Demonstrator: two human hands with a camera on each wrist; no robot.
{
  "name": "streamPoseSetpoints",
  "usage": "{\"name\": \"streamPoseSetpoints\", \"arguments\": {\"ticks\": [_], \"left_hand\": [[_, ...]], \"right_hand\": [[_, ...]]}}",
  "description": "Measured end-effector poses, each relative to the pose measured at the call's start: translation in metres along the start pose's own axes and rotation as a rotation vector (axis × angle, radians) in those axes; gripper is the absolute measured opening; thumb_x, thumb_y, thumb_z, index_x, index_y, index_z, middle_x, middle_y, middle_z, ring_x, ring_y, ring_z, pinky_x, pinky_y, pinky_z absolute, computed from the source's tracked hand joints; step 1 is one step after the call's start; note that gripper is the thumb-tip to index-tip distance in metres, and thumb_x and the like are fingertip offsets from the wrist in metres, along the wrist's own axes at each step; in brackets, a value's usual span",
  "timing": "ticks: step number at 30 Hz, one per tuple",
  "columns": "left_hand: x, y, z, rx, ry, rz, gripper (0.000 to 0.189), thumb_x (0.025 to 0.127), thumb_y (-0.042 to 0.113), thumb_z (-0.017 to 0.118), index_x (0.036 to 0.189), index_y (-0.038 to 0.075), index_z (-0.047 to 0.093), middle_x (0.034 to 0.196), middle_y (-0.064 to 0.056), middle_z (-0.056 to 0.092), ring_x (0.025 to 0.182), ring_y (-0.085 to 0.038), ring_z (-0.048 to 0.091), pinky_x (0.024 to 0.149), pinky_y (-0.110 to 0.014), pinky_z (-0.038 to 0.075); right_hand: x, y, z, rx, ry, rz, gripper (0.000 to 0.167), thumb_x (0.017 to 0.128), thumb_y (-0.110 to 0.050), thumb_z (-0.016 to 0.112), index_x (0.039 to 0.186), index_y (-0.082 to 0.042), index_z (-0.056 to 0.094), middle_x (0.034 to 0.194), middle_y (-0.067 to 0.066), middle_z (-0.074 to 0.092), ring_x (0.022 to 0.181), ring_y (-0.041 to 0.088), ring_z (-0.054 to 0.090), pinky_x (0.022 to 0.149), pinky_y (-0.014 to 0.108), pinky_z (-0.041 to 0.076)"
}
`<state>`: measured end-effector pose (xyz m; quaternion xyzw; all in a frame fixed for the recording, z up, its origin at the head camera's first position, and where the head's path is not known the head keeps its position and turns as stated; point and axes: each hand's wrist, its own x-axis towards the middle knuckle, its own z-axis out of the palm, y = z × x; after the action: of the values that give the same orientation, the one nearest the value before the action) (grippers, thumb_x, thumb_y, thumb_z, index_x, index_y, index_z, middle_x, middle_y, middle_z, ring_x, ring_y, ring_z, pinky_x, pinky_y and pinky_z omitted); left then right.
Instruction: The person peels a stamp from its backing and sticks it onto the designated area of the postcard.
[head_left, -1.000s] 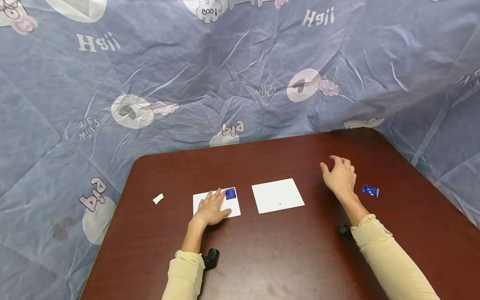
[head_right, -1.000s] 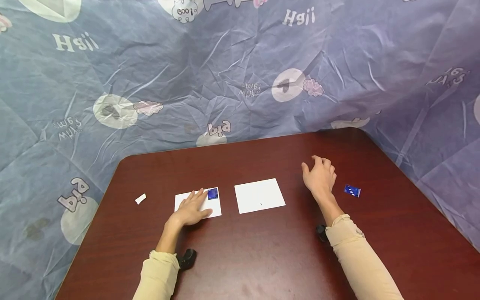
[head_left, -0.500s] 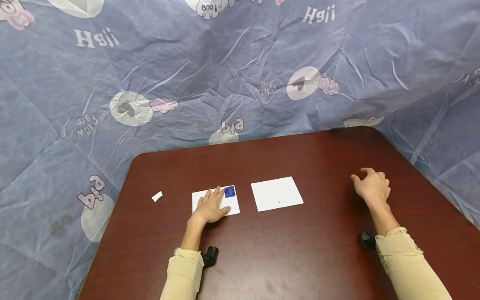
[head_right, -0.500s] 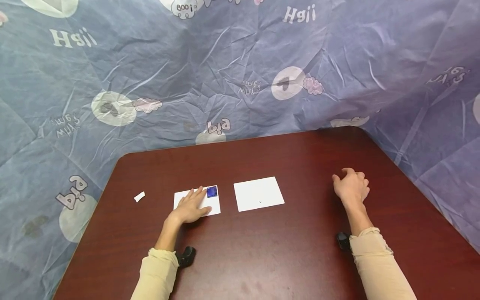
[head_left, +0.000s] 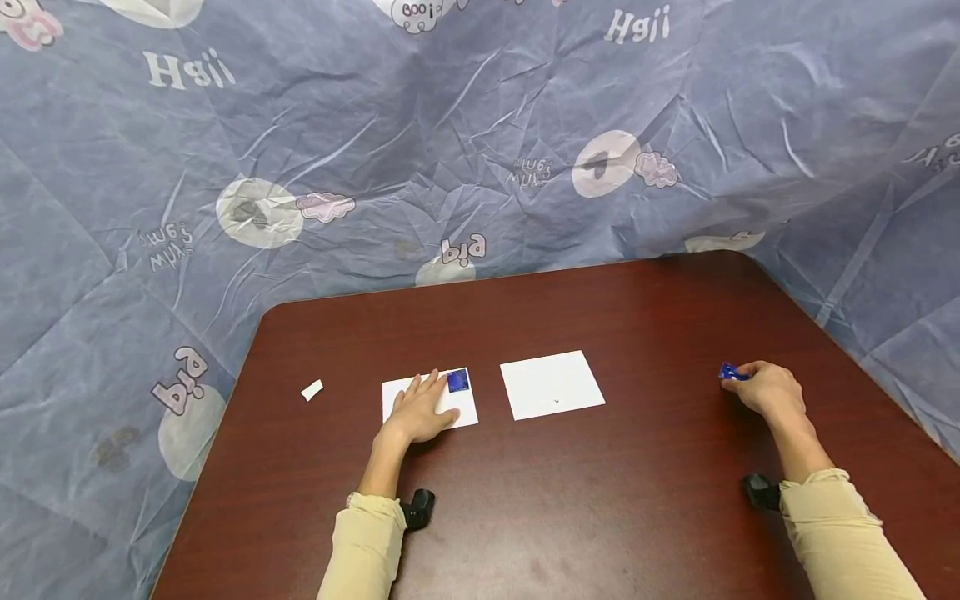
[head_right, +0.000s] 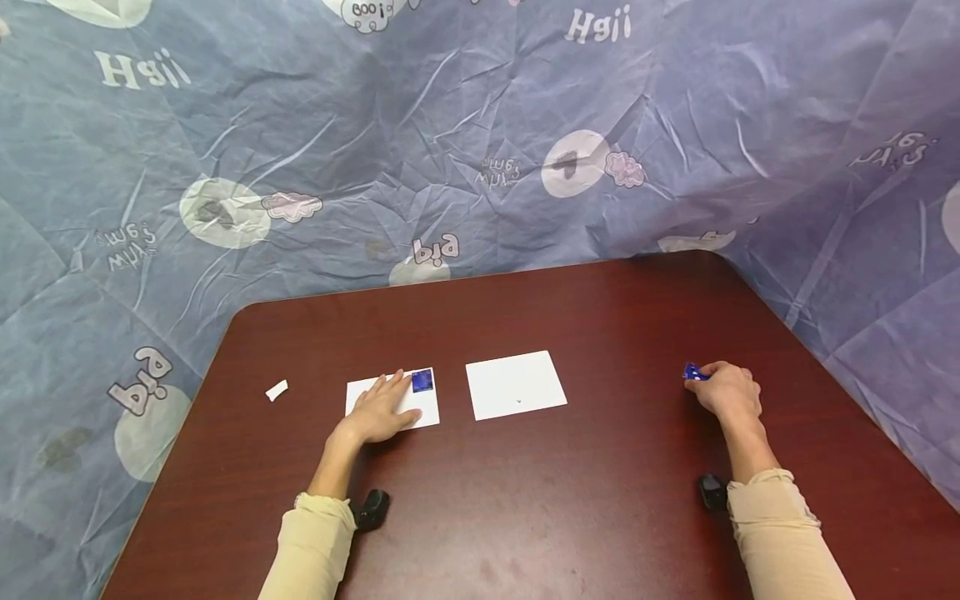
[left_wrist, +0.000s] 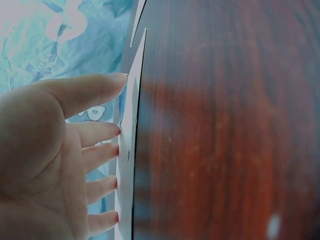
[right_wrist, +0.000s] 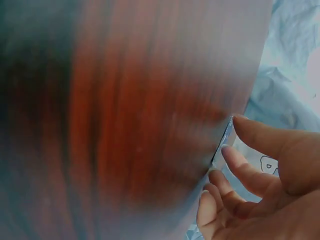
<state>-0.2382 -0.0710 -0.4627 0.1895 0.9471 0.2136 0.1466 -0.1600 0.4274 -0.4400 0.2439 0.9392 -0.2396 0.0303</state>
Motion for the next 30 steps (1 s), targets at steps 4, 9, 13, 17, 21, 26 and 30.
{"name": "streamPoseSetpoints", "arguments": {"ticks": [4,9,13,17,21,26,30], "left_hand": [[0.000,-0.001,0.000,0.001,0.003,0.001,0.068,0.093,0.034,0.058,0.148,0.004,0.032,0.154,-0.016,0.022,0.141,-0.037,0.014,0.109,-0.059,0.012],[0.000,-0.001,0.000,0.001,0.008,0.005,0.068,0.093,0.034,0.058,0.147,0.003,0.032,0.154,-0.016,0.023,0.141,-0.038,0.014,0.108,-0.059,0.012],[0.000,-0.001,0.000,0.004,0.008,0.009,0.067,0.093,0.033,0.059,0.147,0.003,0.033,0.154,-0.016,0.024,0.141,-0.038,0.015,0.108,-0.059,0.013],[0.000,0.000,0.000,0.004,0.007,0.010,0.067,0.092,0.033,0.059,0.147,0.003,0.034,0.153,-0.017,0.024,0.140,-0.038,0.015,0.108,-0.060,0.013],[0.000,0.000,0.000,0.005,0.004,0.009,0.067,0.092,0.033,0.059,0.147,0.003,0.034,0.154,-0.017,0.024,0.140,-0.038,0.015,0.108,-0.060,0.013],[0.000,-0.001,0.000,0.007,0.002,0.006,0.068,0.092,0.033,0.059,0.147,0.003,0.034,0.154,-0.016,0.024,0.141,-0.038,0.015,0.108,-0.059,0.012],[0.000,-0.001,0.000,0.003,0.000,0.004,0.068,0.092,0.034,0.059,0.147,0.004,0.033,0.154,-0.016,0.023,0.141,-0.038,0.014,0.109,-0.059,0.011]], "right_hand": [[0.003,0.004,0.001,0.001,0.023,-0.027,0.048,0.093,-0.028,0.058,0.115,0.013,0.048,0.108,0.039,0.047,0.095,0.051,0.046,0.079,0.057,0.041],[0.007,0.007,0.000,0.012,0.023,0.000,0.046,0.091,-0.027,0.059,0.115,0.011,0.049,0.106,0.038,0.048,0.094,0.051,0.047,0.074,0.056,0.042],[0.008,0.009,0.000,0.020,0.025,0.019,0.049,0.088,-0.027,0.063,0.114,0.011,0.049,0.106,0.038,0.048,0.095,0.051,0.047,0.074,0.056,0.042],[0.010,0.011,0.000,0.019,0.043,0.016,0.051,0.089,-0.030,0.062,0.114,0.012,0.047,0.107,0.039,0.047,0.098,0.053,0.045,0.080,0.056,0.041],[0.010,0.013,-0.001,0.034,0.040,0.039,0.046,0.088,-0.032,0.064,0.105,0.009,0.051,0.096,0.032,0.052,0.089,0.045,0.048,0.072,0.048,0.043],[0.009,0.013,0.000,0.098,0.047,0.058,0.044,0.085,-0.032,0.069,0.102,0.006,0.053,0.093,0.027,0.055,0.085,0.039,0.046,0.065,0.040,0.039],[0.009,0.015,0.002,0.173,0.031,0.072,0.053,0.084,-0.031,0.071,0.116,0.007,0.052,0.107,0.032,0.050,0.091,0.040,0.045,0.066,0.040,0.040]]}}
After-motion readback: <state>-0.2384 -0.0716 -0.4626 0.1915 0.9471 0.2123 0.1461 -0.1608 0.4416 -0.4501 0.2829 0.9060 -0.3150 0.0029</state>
